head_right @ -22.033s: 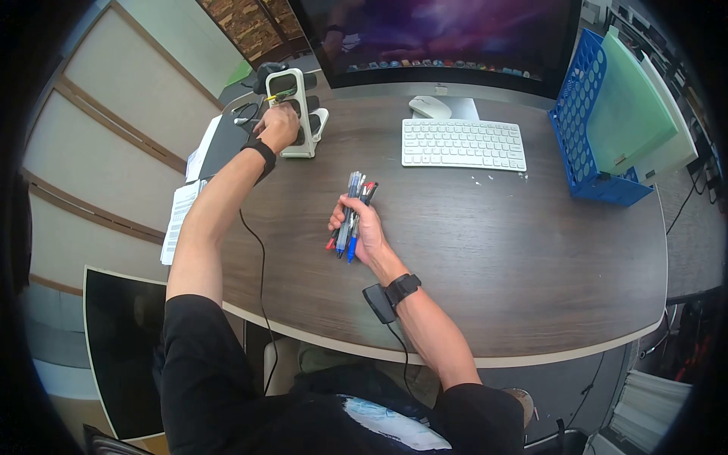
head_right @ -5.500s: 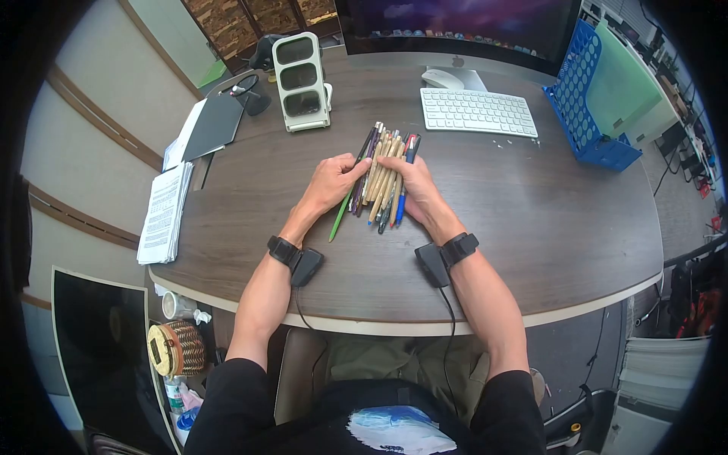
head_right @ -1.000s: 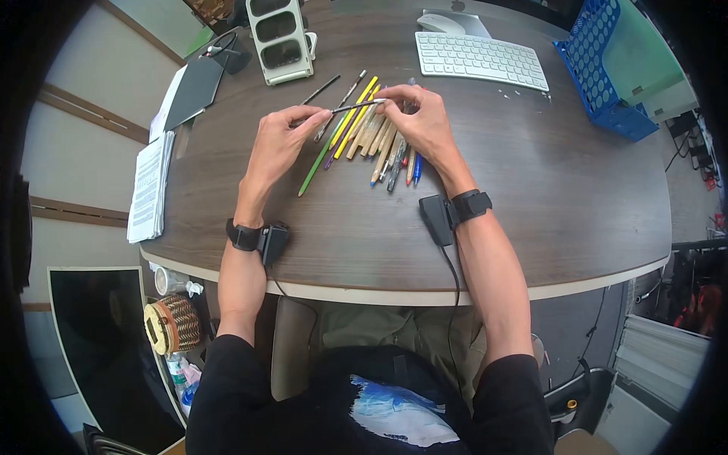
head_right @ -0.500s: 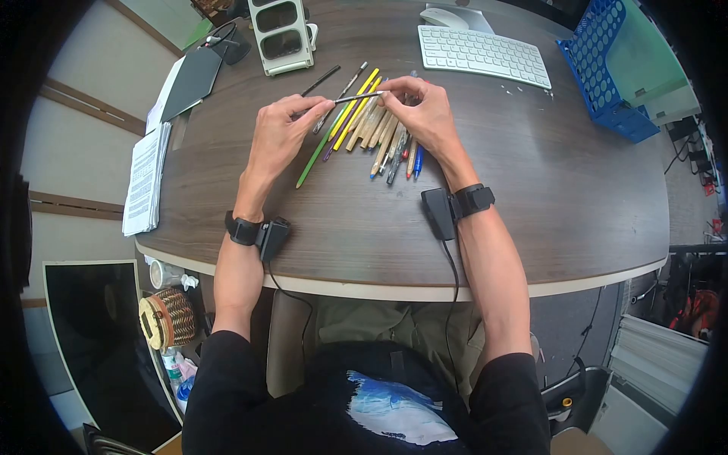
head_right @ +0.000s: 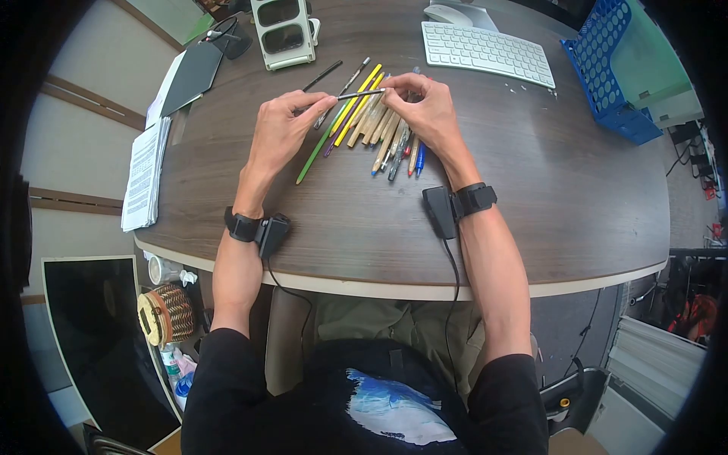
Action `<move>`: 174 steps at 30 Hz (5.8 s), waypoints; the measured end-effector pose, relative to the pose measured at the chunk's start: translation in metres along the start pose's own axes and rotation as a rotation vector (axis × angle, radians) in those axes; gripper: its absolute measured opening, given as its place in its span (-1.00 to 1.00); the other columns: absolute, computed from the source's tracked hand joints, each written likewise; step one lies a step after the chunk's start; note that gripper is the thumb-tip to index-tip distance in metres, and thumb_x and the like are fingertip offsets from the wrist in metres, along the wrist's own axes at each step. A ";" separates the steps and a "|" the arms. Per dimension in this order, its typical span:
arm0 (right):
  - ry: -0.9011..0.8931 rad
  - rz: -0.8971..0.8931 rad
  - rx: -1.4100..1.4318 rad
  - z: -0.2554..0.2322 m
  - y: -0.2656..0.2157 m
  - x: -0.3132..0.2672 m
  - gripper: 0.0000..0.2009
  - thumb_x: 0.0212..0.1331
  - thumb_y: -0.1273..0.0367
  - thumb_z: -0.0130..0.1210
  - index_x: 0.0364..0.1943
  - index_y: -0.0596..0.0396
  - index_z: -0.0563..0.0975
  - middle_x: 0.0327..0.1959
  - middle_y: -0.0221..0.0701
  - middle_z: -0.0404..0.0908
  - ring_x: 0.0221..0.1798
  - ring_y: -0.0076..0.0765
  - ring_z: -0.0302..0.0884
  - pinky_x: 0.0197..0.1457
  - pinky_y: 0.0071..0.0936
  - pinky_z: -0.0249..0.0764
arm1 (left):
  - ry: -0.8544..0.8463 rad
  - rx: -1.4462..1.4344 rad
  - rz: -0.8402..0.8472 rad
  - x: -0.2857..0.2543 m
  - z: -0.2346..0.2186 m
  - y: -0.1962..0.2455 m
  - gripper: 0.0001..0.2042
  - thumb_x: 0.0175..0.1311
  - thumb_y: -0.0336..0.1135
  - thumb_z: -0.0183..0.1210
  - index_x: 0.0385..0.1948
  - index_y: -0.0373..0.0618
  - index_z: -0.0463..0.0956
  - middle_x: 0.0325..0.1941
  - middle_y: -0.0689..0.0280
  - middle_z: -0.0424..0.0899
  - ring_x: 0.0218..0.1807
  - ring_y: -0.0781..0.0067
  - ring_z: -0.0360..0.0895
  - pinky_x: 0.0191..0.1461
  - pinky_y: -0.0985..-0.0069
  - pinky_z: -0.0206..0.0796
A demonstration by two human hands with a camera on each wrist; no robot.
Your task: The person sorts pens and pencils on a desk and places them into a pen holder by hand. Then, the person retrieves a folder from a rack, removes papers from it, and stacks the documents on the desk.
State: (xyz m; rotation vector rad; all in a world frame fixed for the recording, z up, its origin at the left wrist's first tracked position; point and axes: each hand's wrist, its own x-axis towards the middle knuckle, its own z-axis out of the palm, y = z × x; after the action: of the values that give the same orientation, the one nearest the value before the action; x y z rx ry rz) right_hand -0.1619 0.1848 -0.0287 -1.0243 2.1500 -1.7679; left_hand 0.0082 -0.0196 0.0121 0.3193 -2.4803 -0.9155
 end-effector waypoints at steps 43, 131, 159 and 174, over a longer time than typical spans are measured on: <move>0.120 -0.017 0.164 0.000 0.008 0.004 -0.74 0.55 0.28 0.24 0.06 0.19 0.76 -0.24 -0.45 0.84 -0.11 -0.64 0.71 0.06 -0.58 0.55 | 0.097 -0.313 -0.157 0.007 0.003 -0.012 -0.75 0.54 -0.21 0.40 0.03 -0.18 0.83 -0.47 0.66 0.52 -0.44 0.87 0.20 -0.41 0.65 -0.05; 0.107 -0.028 0.154 0.000 0.010 0.004 -0.72 0.53 0.26 0.25 0.03 0.22 0.76 -0.27 -0.41 0.84 -0.10 -0.58 0.74 0.10 -0.52 0.59 | 0.122 -0.291 -0.149 0.008 0.006 -0.016 -0.72 0.54 -0.19 0.39 0.06 -0.18 0.82 -0.40 0.58 0.65 -0.40 0.84 0.32 -0.37 0.67 0.09; 0.115 -0.018 0.175 0.001 0.009 0.004 -0.72 0.51 0.27 0.27 0.01 0.24 0.76 -0.26 -0.40 0.85 -0.11 -0.58 0.73 0.09 -0.54 0.57 | 0.133 -0.303 -0.119 0.007 0.006 -0.013 -0.75 0.55 -0.20 0.39 0.06 -0.14 0.81 -0.49 0.63 0.54 -0.47 0.86 0.21 -0.45 0.63 -0.07; 0.108 -0.030 0.151 0.001 0.009 0.005 -0.73 0.52 0.29 0.25 0.05 0.22 0.76 -0.22 -0.37 0.87 -0.06 -0.56 0.75 0.10 -0.53 0.56 | 0.138 -0.264 -0.057 0.009 0.010 -0.019 -0.76 0.55 -0.22 0.37 0.09 -0.11 0.79 -0.22 0.52 0.77 -0.31 0.82 0.45 -0.31 0.67 0.24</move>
State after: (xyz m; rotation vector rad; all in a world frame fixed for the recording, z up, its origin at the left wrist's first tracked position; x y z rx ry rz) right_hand -0.1686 0.1821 -0.0362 -0.9488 2.0335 -2.0075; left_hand -0.0034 -0.0317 -0.0034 0.3511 -2.2033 -1.1877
